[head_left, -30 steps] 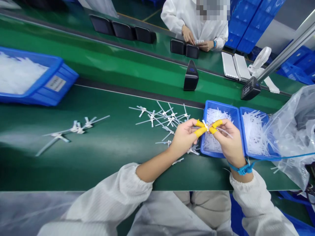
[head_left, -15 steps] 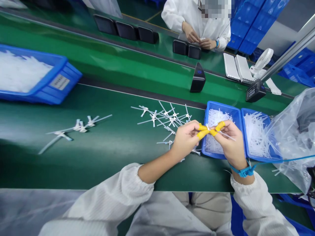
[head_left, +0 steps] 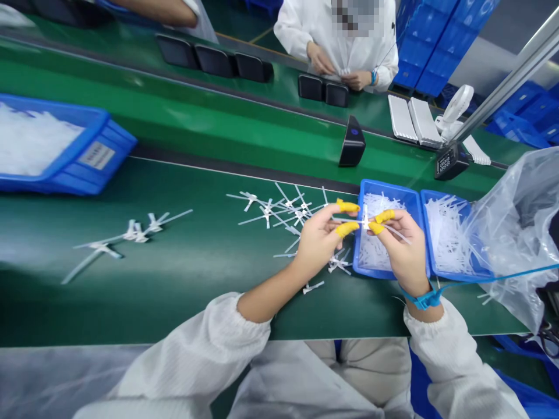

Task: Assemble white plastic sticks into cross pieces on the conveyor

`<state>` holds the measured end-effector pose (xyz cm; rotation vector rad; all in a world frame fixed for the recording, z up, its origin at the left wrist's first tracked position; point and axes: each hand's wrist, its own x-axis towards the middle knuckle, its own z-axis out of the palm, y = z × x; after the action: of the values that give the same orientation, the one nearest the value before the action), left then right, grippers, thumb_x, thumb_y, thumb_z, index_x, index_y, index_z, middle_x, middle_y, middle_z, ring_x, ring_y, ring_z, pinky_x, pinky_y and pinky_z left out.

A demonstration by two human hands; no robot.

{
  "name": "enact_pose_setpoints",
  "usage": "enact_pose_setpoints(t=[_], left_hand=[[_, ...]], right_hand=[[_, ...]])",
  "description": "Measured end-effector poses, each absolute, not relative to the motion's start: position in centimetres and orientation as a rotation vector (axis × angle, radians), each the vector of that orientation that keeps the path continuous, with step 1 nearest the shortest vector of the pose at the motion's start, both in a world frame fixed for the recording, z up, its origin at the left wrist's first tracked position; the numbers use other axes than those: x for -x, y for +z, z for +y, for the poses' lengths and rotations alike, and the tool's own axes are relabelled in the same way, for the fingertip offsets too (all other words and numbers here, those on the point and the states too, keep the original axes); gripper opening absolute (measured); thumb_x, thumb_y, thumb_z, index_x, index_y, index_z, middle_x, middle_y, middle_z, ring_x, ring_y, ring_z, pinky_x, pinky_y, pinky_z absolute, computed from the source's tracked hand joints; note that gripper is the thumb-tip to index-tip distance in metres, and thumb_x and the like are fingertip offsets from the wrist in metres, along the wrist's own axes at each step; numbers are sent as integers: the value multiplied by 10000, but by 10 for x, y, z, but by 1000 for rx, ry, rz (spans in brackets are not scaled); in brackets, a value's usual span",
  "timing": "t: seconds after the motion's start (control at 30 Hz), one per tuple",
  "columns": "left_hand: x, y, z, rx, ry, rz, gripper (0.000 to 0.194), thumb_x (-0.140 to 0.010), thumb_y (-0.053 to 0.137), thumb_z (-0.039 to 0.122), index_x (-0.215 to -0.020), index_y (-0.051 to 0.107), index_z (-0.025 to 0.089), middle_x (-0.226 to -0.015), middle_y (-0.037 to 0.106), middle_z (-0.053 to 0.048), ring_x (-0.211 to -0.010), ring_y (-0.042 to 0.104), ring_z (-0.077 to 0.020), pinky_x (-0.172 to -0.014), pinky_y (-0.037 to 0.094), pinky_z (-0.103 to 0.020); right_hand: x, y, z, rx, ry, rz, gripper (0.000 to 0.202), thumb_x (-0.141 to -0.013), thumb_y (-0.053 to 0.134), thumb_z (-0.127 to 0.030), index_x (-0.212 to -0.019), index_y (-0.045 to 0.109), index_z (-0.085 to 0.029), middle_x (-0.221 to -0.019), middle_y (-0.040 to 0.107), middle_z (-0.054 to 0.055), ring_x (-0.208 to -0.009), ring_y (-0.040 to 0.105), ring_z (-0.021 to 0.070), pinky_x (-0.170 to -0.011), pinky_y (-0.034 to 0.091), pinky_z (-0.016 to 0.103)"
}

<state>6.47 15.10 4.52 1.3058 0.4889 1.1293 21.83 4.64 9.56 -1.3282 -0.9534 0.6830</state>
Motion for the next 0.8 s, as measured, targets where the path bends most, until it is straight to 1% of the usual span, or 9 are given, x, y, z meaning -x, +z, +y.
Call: enact_pose_setpoints(t=[0.07,0.2,0.27,0.4,0.47,0.53,0.63,0.8], left_hand=[[-62,47,162,-1273,1241,534,259,-908,892,277,-1155,820,243,-1109,822,-59,-428,497,-25,-359,399,-161],[-55,50,186,-1140,1454,610,224,-934,892,324,-1122,807,236,-1095,793,-56,-451,462,-13,-371,376,-157],[-53,51,192,-1082,1493,626,235,-940,894,365,-1105,795,230,-1075,784,-52,-458,450,-11,-379,365,-155],[-54,51,191,-1042,1489,632,255,-961,874,419,-1082,769,220,-1014,777,-35,-448,436,-9,-392,352,-157],[-55,51,188,-1041,1471,632,262,-965,869,434,-1070,759,219,-999,774,-29,-441,432,-9,-390,346,-163],[-56,51,184,-1042,1453,628,278,-962,872,452,-1055,749,220,-988,769,-23,-435,430,-9,-385,339,-169],[-57,51,182,-1044,1435,626,303,-951,884,470,-1036,734,221,-970,763,-16,-428,434,-12,-375,332,-180],[-58,51,180,-1062,1428,631,283,-969,869,456,-1022,722,220,-954,759,-13,-428,451,-16,-369,325,-186]], right_hand=[[-218,96,47,1342,635,-922,165,-896,883,-308,-976,749,-254,-994,782,13,-928,759,196,-865,655,346],[-217,96,47,1390,625,-982,121,-912,848,-307,-970,761,-247,-959,779,16,-889,743,190,-847,653,344],[-217,94,46,1393,657,-1018,137,-924,847,-338,-988,770,-244,-990,801,28,-921,764,204,-888,667,366],[-218,92,45,1396,747,-1126,205,-950,849,-373,-1115,812,-257,-1154,833,47,-1083,789,232,-1020,660,397],[-218,92,46,1418,758,-1175,174,-975,829,-370,-1109,825,-258,-1163,829,49,-1106,780,230,-1031,645,385],[-218,93,46,1436,727,-1160,134,-984,815,-366,-1053,820,-251,-1114,819,48,-1070,770,221,-991,638,363],[-219,94,46,1443,719,-1079,154,-948,834,-364,-1035,796,-243,-983,790,30,-917,740,193,-856,630,323],[-219,98,43,1398,952,-1072,168,-930,834,-369,-1012,798,-227,-867,761,15,-719,672,152,-627,556,266]])
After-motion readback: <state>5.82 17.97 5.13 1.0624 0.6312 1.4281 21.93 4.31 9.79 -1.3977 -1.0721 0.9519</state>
